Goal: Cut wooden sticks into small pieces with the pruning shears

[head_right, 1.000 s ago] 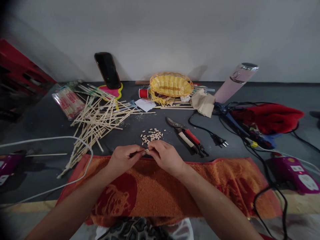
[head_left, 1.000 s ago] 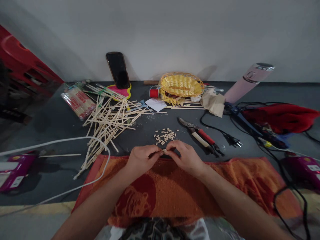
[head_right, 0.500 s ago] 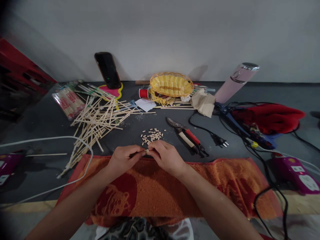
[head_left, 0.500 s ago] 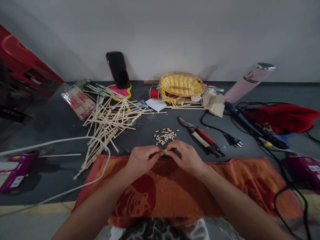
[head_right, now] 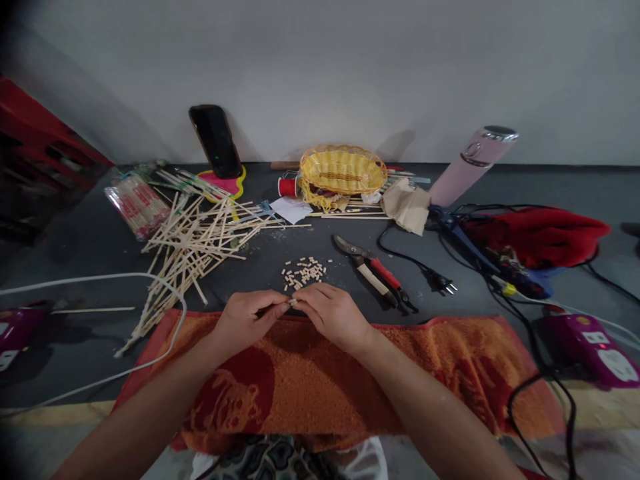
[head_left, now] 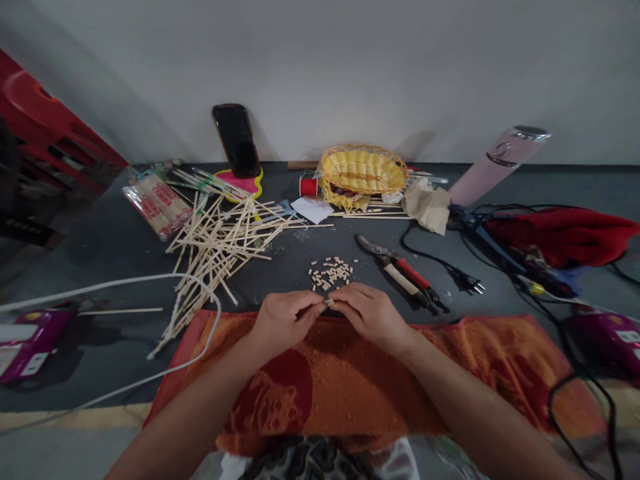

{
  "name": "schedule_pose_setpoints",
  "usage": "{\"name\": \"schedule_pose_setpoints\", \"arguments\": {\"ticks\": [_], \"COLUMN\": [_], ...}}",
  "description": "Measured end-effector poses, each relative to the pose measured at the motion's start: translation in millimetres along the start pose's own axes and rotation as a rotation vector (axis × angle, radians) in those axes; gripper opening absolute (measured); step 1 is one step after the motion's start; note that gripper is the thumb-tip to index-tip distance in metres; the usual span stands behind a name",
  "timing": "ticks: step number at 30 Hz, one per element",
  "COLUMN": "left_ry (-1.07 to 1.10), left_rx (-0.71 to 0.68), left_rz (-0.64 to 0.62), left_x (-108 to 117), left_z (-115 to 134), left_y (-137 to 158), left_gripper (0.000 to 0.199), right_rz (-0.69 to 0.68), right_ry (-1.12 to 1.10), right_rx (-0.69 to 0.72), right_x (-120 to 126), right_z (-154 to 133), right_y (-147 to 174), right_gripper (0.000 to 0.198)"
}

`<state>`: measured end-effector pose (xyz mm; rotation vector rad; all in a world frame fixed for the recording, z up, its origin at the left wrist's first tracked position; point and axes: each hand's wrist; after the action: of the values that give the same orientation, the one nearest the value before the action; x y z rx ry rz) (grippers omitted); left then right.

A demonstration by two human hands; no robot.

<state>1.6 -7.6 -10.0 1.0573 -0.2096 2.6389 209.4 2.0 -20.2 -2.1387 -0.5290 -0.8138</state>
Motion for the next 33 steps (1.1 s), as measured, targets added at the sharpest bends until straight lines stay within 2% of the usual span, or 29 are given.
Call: {"name": "schedule_pose_setpoints", "arguments": {"ticks": [11, 15, 20, 22, 27, 33], "left_ry": [-0.058, -0.074, -0.074, -0.07, -0.069, -0.098], "left_rx": [0.043, 0.08, 0.087, 0.085, 0.003, -0.072], "left_rz": [0.042, 0.081, 0.072, 0.052, 0.0, -0.06], "left_x": [2, 2, 2, 3, 1, 0], "left_z": [2, 1, 3, 5, 7, 4], "left_y": [2, 2, 3, 5, 7, 7], "left_gripper": [0.022, 0.023, 0.025, 0.025, 0.022, 0.022], "right_rz": [-0.021, -0.031, 0.067, 0.012, -0.189, -0.244], "right_ry": [-0.008, 0.02, -0.096, -0.198, -0.478, -0.528], "right_rx": [0.007, -0.079, -0.204, -0.273, -0.387, -0.373], "right_x": [1, 5, 11, 13, 12, 10], "right_z": [1, 9, 4, -5, -21, -22], "right_y": [2, 3, -3, -4, -5, -6], "right_gripper": [0.018, 0.022, 0.02, 0.021, 0.042, 0.042]}}
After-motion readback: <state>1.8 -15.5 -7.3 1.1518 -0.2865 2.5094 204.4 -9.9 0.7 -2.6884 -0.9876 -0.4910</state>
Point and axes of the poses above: each hand's wrist, its own y-axis away from the middle knuckle, its own x-axis out of the back of the hand, z = x × y, and after that the axes turned 11 degrees about x, right-handed
